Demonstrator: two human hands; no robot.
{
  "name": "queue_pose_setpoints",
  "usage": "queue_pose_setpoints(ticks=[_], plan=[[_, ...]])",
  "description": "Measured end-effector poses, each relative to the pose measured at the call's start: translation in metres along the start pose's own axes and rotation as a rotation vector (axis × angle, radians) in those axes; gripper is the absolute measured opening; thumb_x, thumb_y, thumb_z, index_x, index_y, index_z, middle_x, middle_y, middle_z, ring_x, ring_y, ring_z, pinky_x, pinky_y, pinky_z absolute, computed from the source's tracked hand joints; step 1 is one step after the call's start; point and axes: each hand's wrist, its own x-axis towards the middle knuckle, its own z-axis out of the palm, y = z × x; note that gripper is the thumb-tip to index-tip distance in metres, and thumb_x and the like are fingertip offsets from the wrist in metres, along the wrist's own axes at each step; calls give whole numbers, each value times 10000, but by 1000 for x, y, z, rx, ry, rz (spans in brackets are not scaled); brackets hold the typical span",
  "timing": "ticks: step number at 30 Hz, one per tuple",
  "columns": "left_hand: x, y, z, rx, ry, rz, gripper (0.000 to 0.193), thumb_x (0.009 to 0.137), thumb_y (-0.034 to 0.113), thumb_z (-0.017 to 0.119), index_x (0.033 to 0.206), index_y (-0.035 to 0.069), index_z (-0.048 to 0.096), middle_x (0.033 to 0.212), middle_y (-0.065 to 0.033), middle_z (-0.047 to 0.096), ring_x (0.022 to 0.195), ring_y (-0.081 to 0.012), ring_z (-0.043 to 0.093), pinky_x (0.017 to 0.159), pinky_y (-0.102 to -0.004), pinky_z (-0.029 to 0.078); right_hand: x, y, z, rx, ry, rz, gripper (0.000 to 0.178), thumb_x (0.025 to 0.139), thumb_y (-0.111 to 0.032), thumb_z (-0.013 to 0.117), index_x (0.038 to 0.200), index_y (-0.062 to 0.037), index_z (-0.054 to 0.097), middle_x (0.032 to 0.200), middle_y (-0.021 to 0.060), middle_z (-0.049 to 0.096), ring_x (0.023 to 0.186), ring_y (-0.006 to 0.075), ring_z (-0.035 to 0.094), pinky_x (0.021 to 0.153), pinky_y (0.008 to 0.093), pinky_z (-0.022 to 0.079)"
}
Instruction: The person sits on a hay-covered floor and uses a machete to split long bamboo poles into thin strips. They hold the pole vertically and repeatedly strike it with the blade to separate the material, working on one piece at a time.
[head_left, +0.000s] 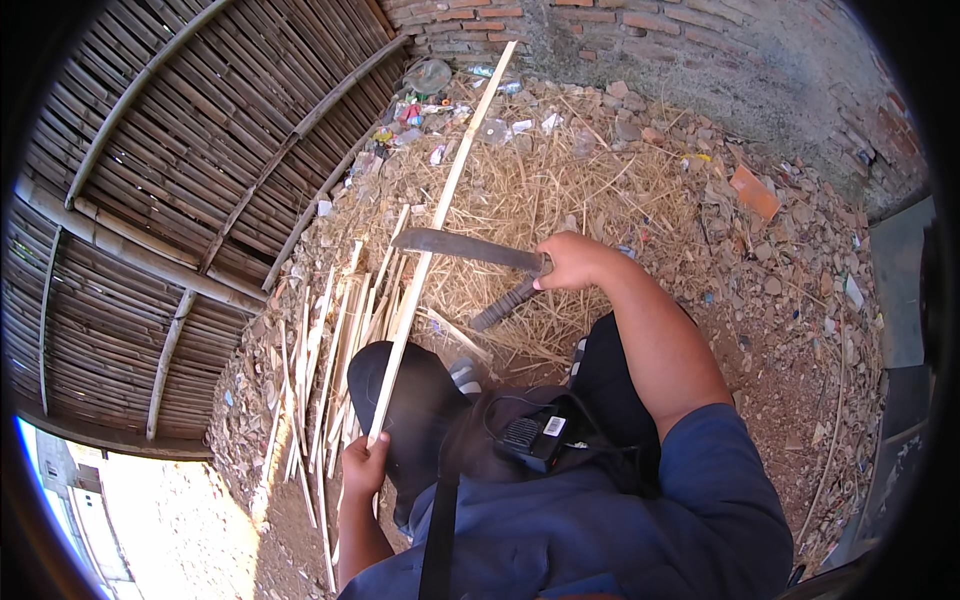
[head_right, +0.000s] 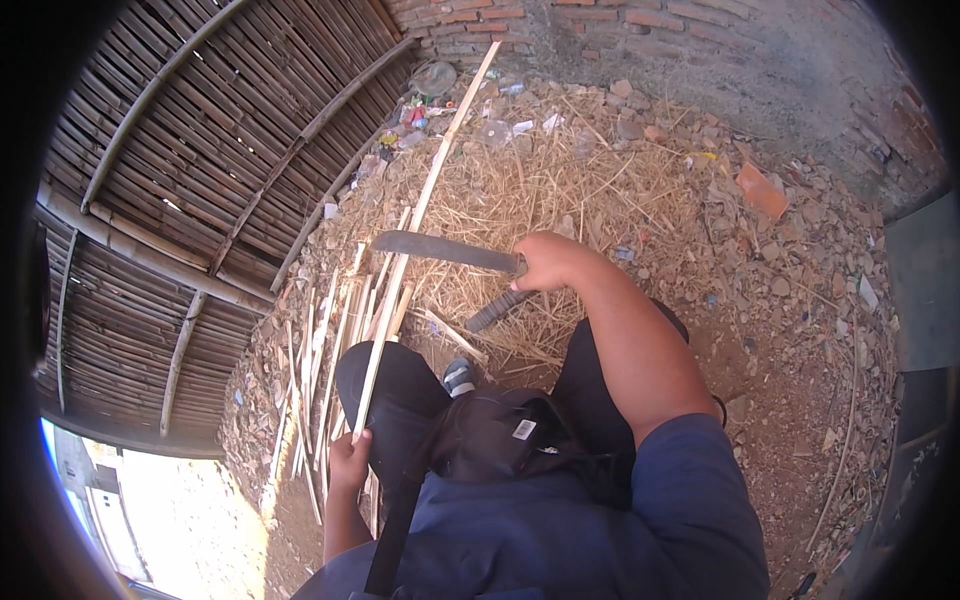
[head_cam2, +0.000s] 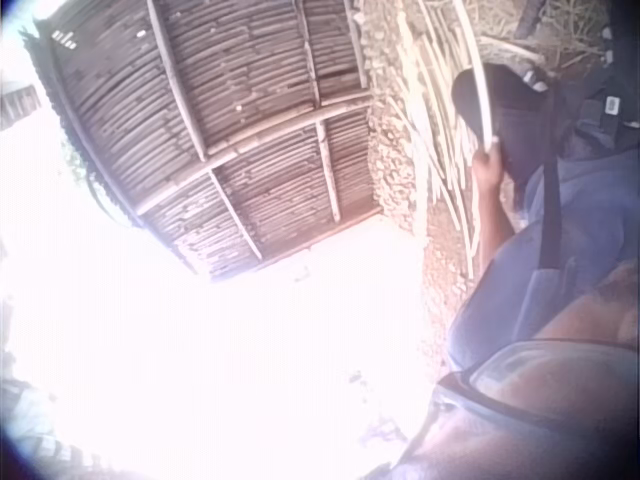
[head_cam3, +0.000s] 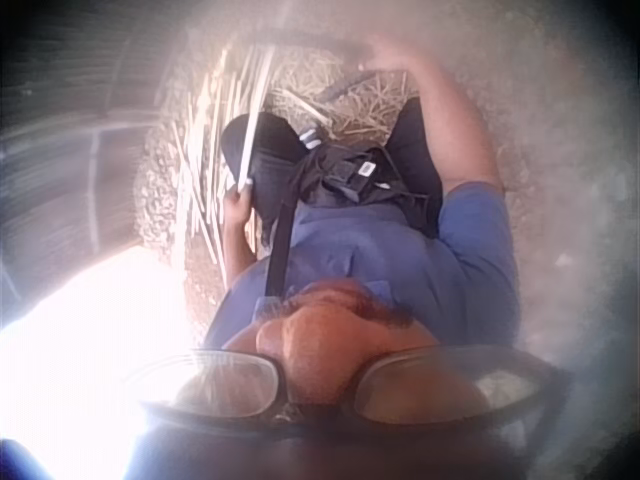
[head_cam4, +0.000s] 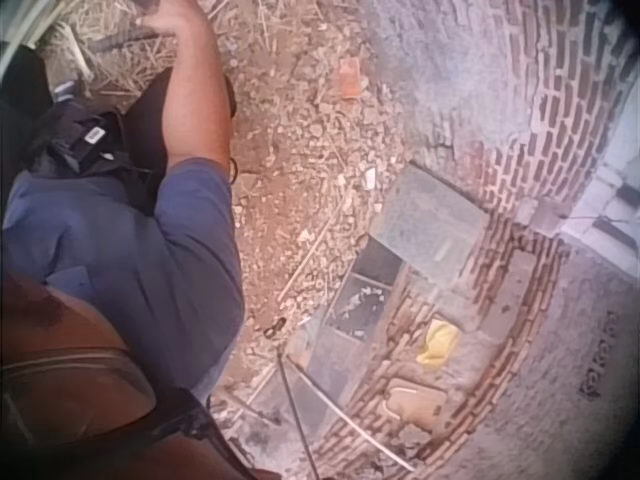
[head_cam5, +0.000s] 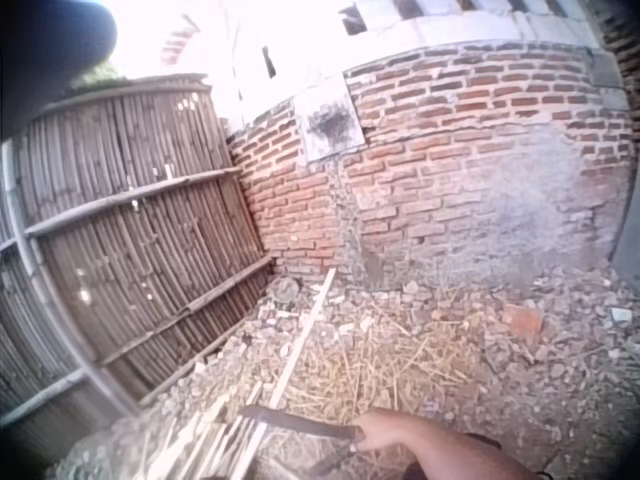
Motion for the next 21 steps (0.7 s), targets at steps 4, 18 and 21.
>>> queue_pose_setpoints(ticks=[4,18,21], plan=[[-1,1,0,8,9,-13,430,941,363,719,722,3,640,608,47,530,582,-44,427,500,-271,331,-1,-4,-3,-2,-23,7,448,779,-343,804,1084,-31,703,956,187,699,925,336,685,806,430,524],[-2,7,0,52,16,2,446,937,377,706,728,-12,648,609,29,551,590,-61,465,519,-284,368,0,-3,0,30,-39,9,440,780,-350,808,1070,-35,705,917,177,694,895,330,681,780,431,516],[-3,11,-1,74,11,2,444,938,381,701,744,-17,659,613,23,562,591,-61,470,521,-284,372,1,-3,2,32,-42,5,446,781,-351,809,1078,-36,703,924,178,694,907,332,679,791,430,515]])
